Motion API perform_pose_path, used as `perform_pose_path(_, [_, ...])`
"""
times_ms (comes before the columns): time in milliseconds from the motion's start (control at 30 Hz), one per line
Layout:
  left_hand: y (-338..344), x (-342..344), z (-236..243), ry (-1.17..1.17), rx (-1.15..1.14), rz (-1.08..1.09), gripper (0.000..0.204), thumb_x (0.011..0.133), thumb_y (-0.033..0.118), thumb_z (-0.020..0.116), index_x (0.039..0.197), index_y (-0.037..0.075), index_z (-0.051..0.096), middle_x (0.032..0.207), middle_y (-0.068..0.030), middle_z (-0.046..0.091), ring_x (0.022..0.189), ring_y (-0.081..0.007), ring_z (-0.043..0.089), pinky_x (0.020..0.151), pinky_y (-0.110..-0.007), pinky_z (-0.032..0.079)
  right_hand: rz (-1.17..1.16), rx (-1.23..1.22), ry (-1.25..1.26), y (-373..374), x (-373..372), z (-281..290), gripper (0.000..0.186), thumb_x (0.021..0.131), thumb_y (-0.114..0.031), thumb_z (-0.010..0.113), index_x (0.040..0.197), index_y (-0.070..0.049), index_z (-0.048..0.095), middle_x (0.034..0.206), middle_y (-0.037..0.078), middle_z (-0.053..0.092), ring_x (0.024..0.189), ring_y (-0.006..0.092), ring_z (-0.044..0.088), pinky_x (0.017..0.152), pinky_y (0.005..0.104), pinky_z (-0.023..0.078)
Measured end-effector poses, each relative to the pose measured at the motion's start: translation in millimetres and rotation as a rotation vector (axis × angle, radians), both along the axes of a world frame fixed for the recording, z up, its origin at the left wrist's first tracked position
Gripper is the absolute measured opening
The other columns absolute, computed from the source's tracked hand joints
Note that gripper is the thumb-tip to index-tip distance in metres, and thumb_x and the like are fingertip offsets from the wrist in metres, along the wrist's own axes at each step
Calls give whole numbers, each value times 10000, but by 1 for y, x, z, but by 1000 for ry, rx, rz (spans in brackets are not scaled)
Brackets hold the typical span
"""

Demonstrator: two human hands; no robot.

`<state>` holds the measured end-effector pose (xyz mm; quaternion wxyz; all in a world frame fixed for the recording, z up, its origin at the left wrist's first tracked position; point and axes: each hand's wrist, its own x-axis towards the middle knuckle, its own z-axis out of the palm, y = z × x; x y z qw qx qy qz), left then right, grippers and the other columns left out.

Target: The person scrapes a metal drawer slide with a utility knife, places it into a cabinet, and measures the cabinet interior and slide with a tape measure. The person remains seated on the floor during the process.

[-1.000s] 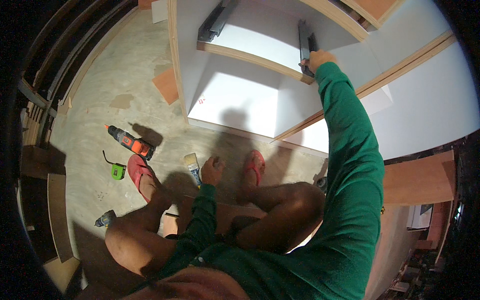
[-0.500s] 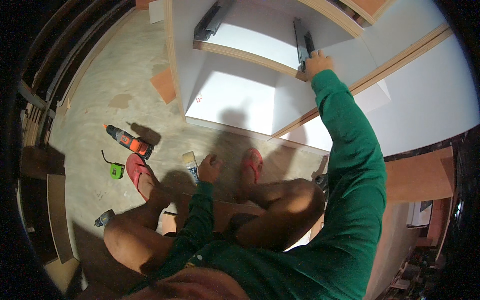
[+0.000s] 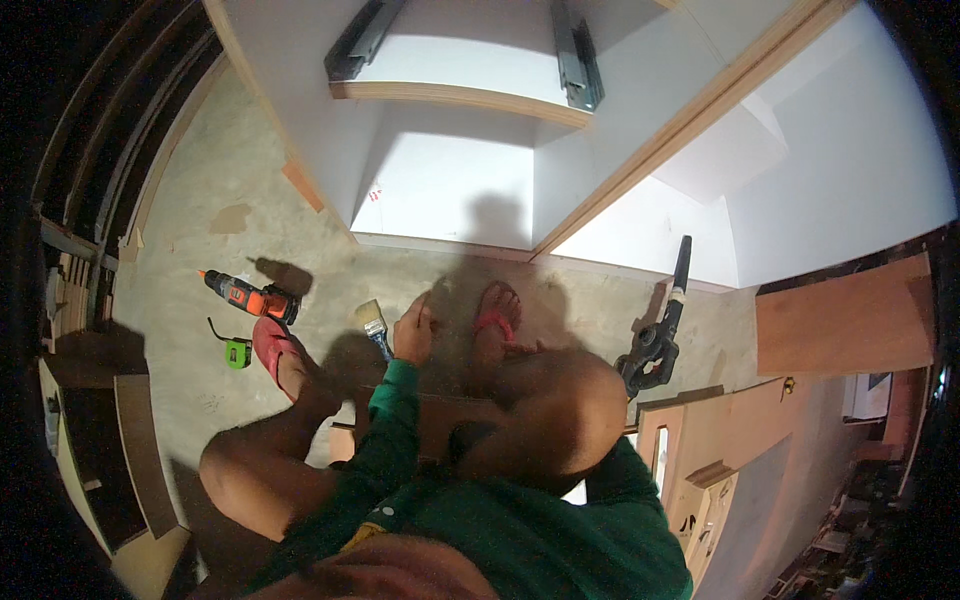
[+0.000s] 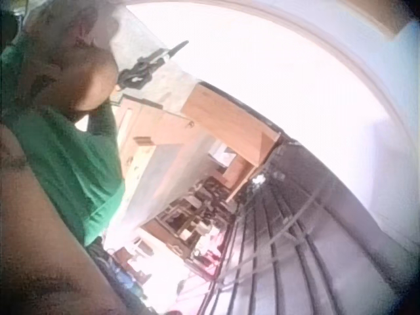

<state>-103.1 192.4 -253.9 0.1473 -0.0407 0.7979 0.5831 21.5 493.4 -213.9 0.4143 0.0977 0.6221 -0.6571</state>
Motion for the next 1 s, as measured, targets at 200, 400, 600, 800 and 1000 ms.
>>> perform_pose_path(200, [57,41,-32,228,-197,-489,529,975,242,578,1440,-6,532,1382,-260,605,1301,-404,556,1088,-481,424,-305,264,-30,-24,28,-66,447,1043,-308,598,1404,-44,588,1193,112,698,1149,263,643,1028,363,488])
perform_pose_path(400, [63,84,-83,378,-79,-910,493,1061,264,432,1495,33,470,1542,-216,450,1440,-385,406,1200,-456,306,-445,399,36,-40,23,-83,416,1041,-286,598,1379,-43,603,1172,111,700,1126,260,648,1011,363,493])
perform_pose_path(600, [39,80,-75,92,-209,-847,585,1097,412,340,1554,52,394,1651,-211,307,1539,-420,242,1259,-499,219,-501,448,81,-36,24,-85,386,1040,-264,597,1354,-42,617,1151,109,702,1102,258,653,994,364,498])
perform_pose_path(800, [58,73,-29,-110,-609,-642,662,1066,488,335,1564,53,371,1633,-239,328,1495,-476,308,1224,-461,308,-526,457,116,-30,32,-83,356,1038,-243,597,1330,-40,632,1130,108,704,1078,256,659,977,364,503])
perform_pose_path(1000, [108,-5,57,578,-546,-1828,424,959,157,668,1370,68,609,1449,-206,576,1226,-340,619,997,-410,532,-579,431,131,-25,50,-71,328,1037,-221,596,1305,-39,647,1109,106,706,1055,253,664,960,364,508])
